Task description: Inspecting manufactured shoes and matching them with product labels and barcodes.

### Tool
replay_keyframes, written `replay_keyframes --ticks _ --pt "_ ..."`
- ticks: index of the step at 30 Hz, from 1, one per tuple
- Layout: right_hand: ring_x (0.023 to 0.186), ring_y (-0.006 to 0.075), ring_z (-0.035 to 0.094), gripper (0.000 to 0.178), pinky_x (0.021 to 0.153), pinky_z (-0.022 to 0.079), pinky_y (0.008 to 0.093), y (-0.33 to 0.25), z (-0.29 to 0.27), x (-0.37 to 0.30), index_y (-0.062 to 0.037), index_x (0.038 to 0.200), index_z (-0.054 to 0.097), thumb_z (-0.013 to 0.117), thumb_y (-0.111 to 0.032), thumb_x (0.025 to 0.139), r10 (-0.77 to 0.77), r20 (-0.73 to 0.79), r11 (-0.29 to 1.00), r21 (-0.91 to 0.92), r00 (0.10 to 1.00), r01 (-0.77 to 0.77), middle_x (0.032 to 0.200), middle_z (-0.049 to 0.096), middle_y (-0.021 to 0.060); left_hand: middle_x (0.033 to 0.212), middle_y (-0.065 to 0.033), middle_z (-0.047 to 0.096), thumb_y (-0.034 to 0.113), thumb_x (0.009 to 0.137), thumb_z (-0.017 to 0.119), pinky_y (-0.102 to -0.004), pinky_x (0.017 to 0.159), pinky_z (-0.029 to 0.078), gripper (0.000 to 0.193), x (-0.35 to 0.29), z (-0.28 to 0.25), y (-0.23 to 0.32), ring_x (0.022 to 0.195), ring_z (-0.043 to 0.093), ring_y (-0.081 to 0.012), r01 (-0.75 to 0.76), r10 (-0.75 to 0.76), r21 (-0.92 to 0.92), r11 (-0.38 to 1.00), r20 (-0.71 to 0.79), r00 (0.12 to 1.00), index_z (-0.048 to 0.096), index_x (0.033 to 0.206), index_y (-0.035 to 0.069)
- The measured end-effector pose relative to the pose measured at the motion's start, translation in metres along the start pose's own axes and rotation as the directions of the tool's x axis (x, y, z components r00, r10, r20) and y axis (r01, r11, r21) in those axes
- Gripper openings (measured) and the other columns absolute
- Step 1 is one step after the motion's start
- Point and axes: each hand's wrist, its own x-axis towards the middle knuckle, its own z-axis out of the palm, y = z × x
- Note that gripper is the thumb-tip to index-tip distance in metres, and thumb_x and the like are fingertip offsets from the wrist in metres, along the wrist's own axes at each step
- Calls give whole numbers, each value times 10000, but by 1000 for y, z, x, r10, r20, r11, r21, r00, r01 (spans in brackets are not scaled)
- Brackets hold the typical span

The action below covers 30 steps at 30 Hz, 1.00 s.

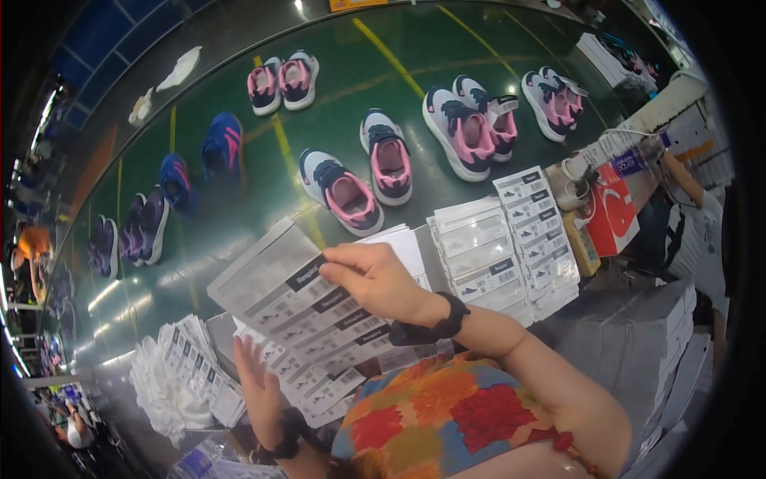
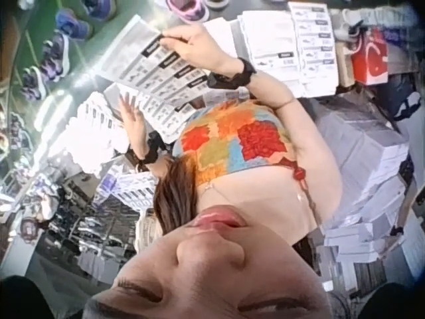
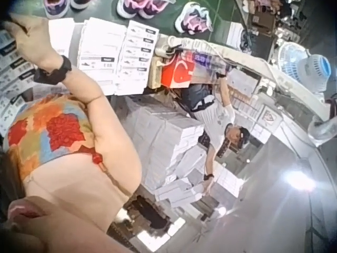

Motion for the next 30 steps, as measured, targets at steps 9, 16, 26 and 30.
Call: replay_keyframes --ticks 9,16,26,30 --pt "742 302 622 446 640 512 360 8 -10 -12 101 1264 522 640 -94 880 -286 -66 704 -692 956 162 874 603 153 1132 -112 629 -24 920 567 -252 883 468 339 11 86 86 998 607 -134 -176 164 -293 940 -67 984 497 1249 -62" --pt "900 272 617 383 725 521 373 6 -34 -12 23 1187 618 662 -152 849 -475 -61 637 -712 878 295 1034 614 155 1067 -94 638 -7 912 583 -240 825 469 257 16 112 116 920 597 -110 -236 214 -150 960 -154 965 543 1159 -64" --pt "782 143 617 91 720 482 273 -7 -111 10 -8 899 681 688 -59 825 -312 -314 950 -84 897 301 849 659 68 919 -83 671 95 906 630 -261 732 497 279 26 4 -2 798 624 -139 169 -162 133 977 -62 985 574 1126 -67" --pt "823 68 569 238 743 469 215 32 -164 75 -21 1037 558 707 -100 869 -165 -513 946 159 842 282 910 626 28 904 -121 697 281 905 663 -350 675 531 506 44 -27 -10 735 670 -267 271 -286 615 740 -76 955 526 1284 -24"
